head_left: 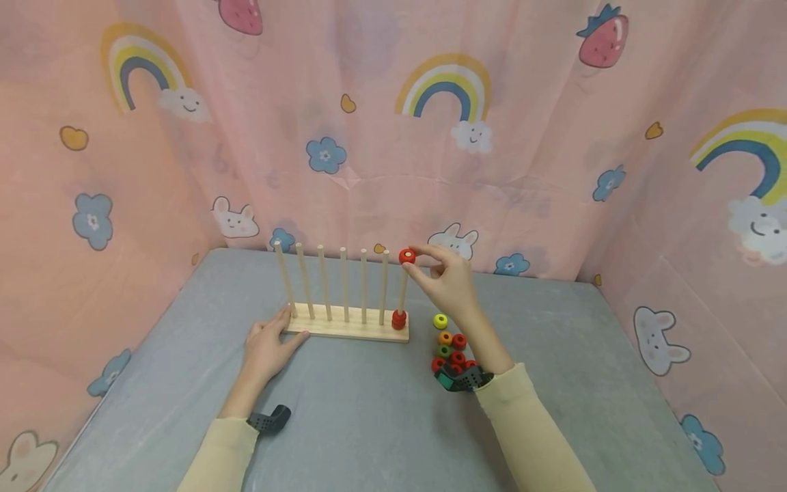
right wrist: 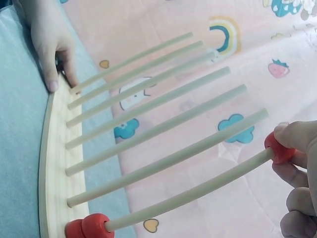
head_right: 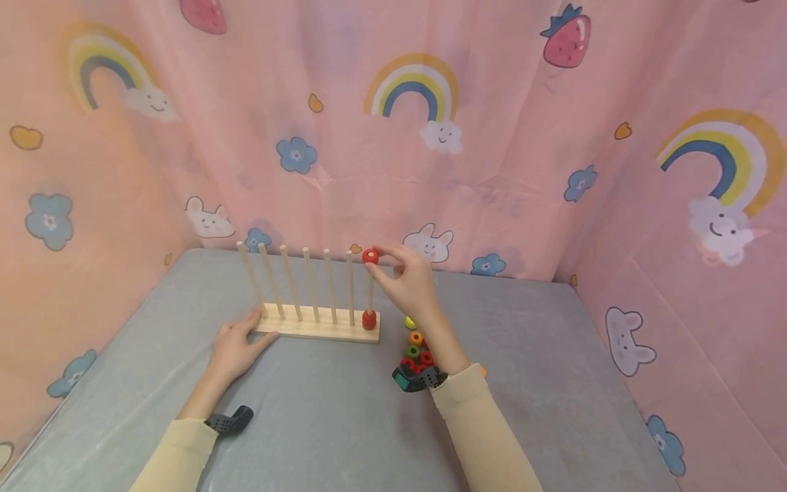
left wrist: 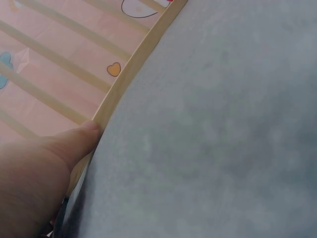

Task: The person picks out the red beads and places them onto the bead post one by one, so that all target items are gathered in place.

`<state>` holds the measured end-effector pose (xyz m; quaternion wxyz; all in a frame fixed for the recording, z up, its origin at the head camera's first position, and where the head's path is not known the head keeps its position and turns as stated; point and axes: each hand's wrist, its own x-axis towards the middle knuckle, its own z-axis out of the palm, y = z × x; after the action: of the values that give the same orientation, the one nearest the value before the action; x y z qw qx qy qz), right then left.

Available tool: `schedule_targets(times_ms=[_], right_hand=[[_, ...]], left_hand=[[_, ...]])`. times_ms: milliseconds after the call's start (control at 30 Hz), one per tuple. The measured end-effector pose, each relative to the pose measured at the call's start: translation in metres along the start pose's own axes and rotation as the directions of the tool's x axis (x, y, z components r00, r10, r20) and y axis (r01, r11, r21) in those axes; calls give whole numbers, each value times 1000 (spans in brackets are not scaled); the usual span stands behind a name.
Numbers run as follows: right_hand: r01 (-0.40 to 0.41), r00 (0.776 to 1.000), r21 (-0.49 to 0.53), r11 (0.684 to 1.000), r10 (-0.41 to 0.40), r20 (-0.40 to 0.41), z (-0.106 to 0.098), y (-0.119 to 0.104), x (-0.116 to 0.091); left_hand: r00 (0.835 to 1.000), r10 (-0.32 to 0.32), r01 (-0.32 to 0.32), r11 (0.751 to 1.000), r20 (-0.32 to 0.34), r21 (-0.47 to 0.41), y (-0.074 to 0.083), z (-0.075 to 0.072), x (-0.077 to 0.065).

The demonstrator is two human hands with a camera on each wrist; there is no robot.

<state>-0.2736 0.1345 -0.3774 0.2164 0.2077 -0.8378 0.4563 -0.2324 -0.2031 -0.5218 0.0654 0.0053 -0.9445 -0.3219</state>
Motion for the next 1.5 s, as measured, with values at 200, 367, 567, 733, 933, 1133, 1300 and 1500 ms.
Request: schedule_targets(times_ms=[200, 367, 567, 733, 933, 1133, 1300, 1500], right_hand=[[-6, 1000, 21, 1000, 6, 15, 0, -1, -1], [2, 1000, 18, 1000, -3, 21, 0, -1, 0], [-4, 1000, 2, 1000, 4, 24, 0, 0, 0], [7, 1000, 6, 1000, -7, 21, 0, 2, -2], [19, 1000, 33, 999, -20, 18, -1, 8, -5], [-1, 1000, 37, 999, 0, 15, -6, 17, -12], [-49, 999, 11, 999, 49, 11, -10, 26, -21], [-77, 997, 21, 997, 77, -1, -16, 36, -32]], left_hand=[[1000, -1, 1, 1000, 0, -4, -2, 0, 0], [1000, -4, 4, 1000, 2, -5, -2, 0, 0], [1000, -4, 4, 1000, 2, -9, -1, -1, 0], [1000, -1, 1, 1000, 3, -10, -1, -1, 0], [1000, 3, -3, 1000, 2, -7, 0, -1, 0], [1000, -3, 3, 1000, 2, -4, 0, -1, 0], [1000, 8, -9, 1000, -15, -5, 0, 0, -1], [1000, 7, -7, 1000, -20, -6, 0, 0, -1]])
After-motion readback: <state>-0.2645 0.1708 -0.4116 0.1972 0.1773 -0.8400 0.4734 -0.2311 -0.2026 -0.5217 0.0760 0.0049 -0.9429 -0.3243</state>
